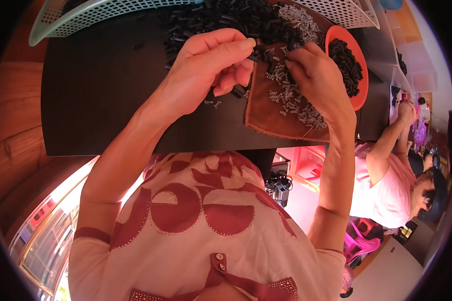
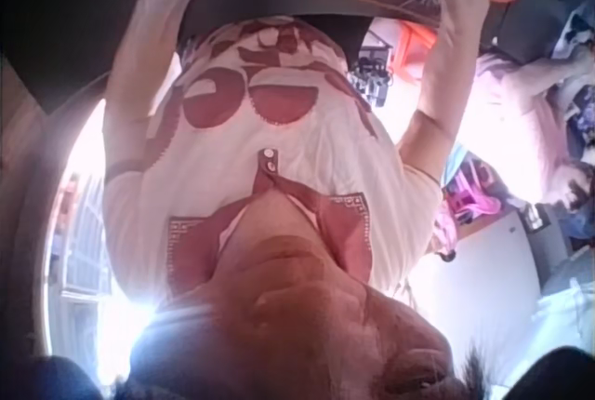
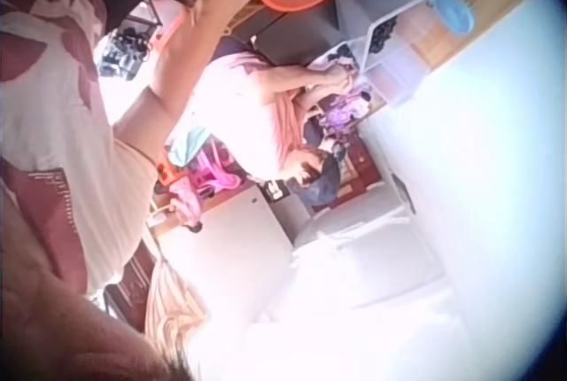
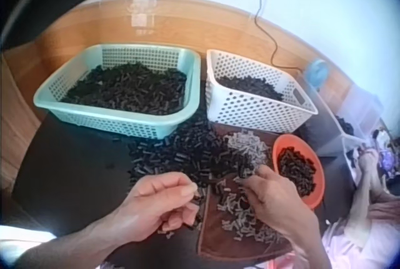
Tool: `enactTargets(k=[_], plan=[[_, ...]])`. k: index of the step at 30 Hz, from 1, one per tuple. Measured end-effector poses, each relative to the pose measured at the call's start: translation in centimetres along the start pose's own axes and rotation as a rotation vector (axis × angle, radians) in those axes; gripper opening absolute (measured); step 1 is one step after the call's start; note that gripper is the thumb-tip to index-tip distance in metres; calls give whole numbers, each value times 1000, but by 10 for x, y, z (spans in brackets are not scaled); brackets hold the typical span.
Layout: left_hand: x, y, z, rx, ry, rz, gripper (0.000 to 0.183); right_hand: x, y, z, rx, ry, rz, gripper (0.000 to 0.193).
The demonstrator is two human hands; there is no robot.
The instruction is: The person picks up a small black component from a pile on the table and inserts a small metal pin into it using their hands. After completing the assembly, the person places the finished part into a red tray on the table.
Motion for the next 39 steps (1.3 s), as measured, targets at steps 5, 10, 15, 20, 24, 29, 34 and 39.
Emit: enactTargets(k=[5, 10, 15, 20, 24, 29, 34, 39], plan=[[-1, 0, -2, -9, -13, 11, 21, 10, 6, 2, 9, -86, -3, 9], [-1, 0, -2, -36, -33, 5, 20, 8, -1, -7, -70, 90, -16, 9], [3, -1, -2, -18, -68, -28, 19, 10, -3, -17, -174, 519, 76, 8], [5, 0, -2, -12, -72, -32, 19, -7, -6, -12, -211, 447, 51, 8], [6, 0, -5, -36, -62, -33, 19, -12, -8, -14, -214, 478, 117, 7], [6, 1, -4, -40, -74, -43, 18, -14, -11, -16, -241, 523, 156, 7], [6, 1, -4, -30, -73, -31, 18, -19, -13, -17, -286, 567, 172, 6], [6, 1, -3, -28, -76, -36, 18, -24, -15, -12, -258, 637, 207, 6]])
Point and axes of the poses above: each hand's wrist, its own y-axis towards the middle knuckle, its own z-axis out of the palm, x = y × z, the point moved 10 cm from there along y, towards the middle knuckle
